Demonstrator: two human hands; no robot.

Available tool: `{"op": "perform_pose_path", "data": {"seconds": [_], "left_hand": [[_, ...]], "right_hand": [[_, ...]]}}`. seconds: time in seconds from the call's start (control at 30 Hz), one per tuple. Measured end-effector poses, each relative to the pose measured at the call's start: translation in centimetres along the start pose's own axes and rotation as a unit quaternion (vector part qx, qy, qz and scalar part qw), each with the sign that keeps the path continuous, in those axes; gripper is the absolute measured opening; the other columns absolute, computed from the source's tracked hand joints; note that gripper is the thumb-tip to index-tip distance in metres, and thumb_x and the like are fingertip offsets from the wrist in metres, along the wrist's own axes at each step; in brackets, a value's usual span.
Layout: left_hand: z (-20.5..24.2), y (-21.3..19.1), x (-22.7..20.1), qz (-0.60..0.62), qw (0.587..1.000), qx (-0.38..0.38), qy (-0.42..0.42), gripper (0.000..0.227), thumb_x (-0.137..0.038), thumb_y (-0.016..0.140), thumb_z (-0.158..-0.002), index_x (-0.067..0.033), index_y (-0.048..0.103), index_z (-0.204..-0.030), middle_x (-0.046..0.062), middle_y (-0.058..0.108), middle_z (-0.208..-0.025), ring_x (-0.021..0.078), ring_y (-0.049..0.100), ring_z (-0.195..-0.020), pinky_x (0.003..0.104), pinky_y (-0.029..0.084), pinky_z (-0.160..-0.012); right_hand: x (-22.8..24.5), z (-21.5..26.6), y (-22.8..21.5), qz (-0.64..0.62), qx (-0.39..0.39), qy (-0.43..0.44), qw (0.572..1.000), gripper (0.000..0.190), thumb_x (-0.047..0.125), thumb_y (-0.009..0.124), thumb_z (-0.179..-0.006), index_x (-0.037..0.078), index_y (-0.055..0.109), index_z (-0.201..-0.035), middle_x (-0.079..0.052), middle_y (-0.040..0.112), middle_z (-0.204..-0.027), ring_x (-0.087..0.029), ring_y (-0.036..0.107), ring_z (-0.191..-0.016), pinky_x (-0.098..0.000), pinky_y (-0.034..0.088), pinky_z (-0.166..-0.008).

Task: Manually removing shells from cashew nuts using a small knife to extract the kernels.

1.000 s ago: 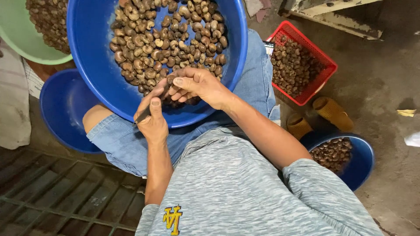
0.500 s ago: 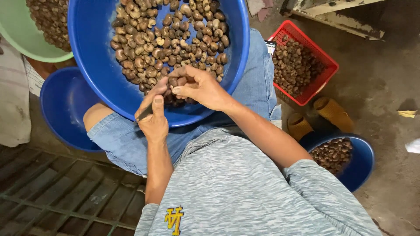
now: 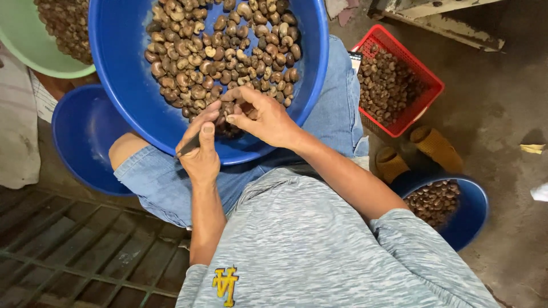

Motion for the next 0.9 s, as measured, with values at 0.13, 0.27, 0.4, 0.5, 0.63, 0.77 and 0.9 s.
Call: {"op": "perform_pose_path", "data": {"seconds": [0.13,0.27,0.4,0.5,0.63,0.77,0.9], "left_hand": [[0.0,0.1,-0.3,0.01,1.0,-0.012,-0.012,0.026,-0.017,0.056,-0.12,0.0012,0.074,-0.124,0.027,0.073,-0.135,0.0414,0.069,-0.133,0.053,0.065,-0.102],[0.5,-0.2,0.9,0.05,0.998,-0.037,-0.033,0.033,-0.021,0.051,-0.122,0.0052,0.069,-0.128,0.031,0.072,-0.133,0.0446,0.069,-0.129,0.054,0.067,-0.098],[0.3,0.0,0.3,0.039,0.999,-0.026,-0.027,0.031,-0.02,0.054,-0.12,0.0048,0.072,-0.125,0.031,0.073,-0.132,0.0434,0.071,-0.129,0.052,0.067,-0.098],[0.2,0.3,-0.1,0.025,1.0,-0.012,-0.011,0.028,-0.018,0.055,-0.12,0.003,0.073,-0.125,0.028,0.074,-0.133,0.0431,0.069,-0.132,0.055,0.064,-0.103],[0.2,0.5,-0.2,0.007,1.0,-0.007,0.001,0.027,-0.017,0.053,-0.121,0.0003,0.073,-0.126,0.026,0.073,-0.135,0.0426,0.065,-0.136,0.06,0.058,-0.111],[0.1,0.4,-0.2,0.014,1.0,-0.015,0.007,0.027,-0.018,0.053,-0.121,-0.0003,0.073,-0.127,0.025,0.073,-0.136,0.042,0.065,-0.137,0.059,0.057,-0.114],[0.2,-0.1,0.1,0.026,0.999,-0.023,0.01,0.031,-0.021,0.049,-0.122,0.0007,0.072,-0.127,0.026,0.073,-0.135,0.0433,0.066,-0.136,0.061,0.055,-0.117]], "right_hand": [[0.1,-0.2,0.0,0.025,0.01,-0.012,1.0,0.037,0.013,0.068,-0.11,0.007,0.053,-0.143,-0.02,0.065,-0.106,-0.034,0.072,-0.101,-0.0508,0.067,-0.077],[0.5,-0.2,-0.1,0.023,0.012,-0.018,1.0,0.031,0.012,0.067,-0.11,0.008,0.054,-0.138,-0.021,0.066,-0.111,-0.038,0.071,-0.106,-0.0527,0.067,-0.077],[-0.1,-0.1,-0.2,0.021,0.006,-0.013,1.0,0.026,0.013,0.066,-0.111,0.008,0.055,-0.134,-0.021,0.066,-0.114,-0.039,0.071,-0.109,-0.0553,0.066,-0.078],[-0.8,-0.2,-0.3,-0.009,0.008,0.011,1.0,0.028,0.013,0.065,-0.111,0.008,0.055,-0.137,-0.024,0.065,-0.121,-0.036,0.072,-0.11,-0.0528,0.068,-0.084],[-0.9,-0.2,0.0,-0.082,0.017,0.035,0.996,0.03,0.01,0.06,-0.113,0.004,0.052,-0.141,-0.034,0.061,-0.13,-0.042,0.071,-0.117,-0.0517,0.069,-0.092],[-1.1,-0.6,0.0,-0.125,0.028,0.037,0.991,0.032,0.017,0.059,-0.114,0.003,0.053,-0.142,-0.025,0.064,-0.126,-0.027,0.074,-0.111,-0.0446,0.07,-0.093],[-1.3,-0.5,0.1,-0.145,0.032,0.035,0.988,0.034,0.022,0.063,-0.114,0.003,0.056,-0.142,-0.021,0.068,-0.124,-0.024,0.077,-0.108,-0.0395,0.07,-0.093]]}}
Point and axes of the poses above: each hand's wrist, its own z-axis away from the middle knuckle, its own y-axis out of the palm, x = y × z, the point moved 6 cm from there along -z, towards the middle knuckle
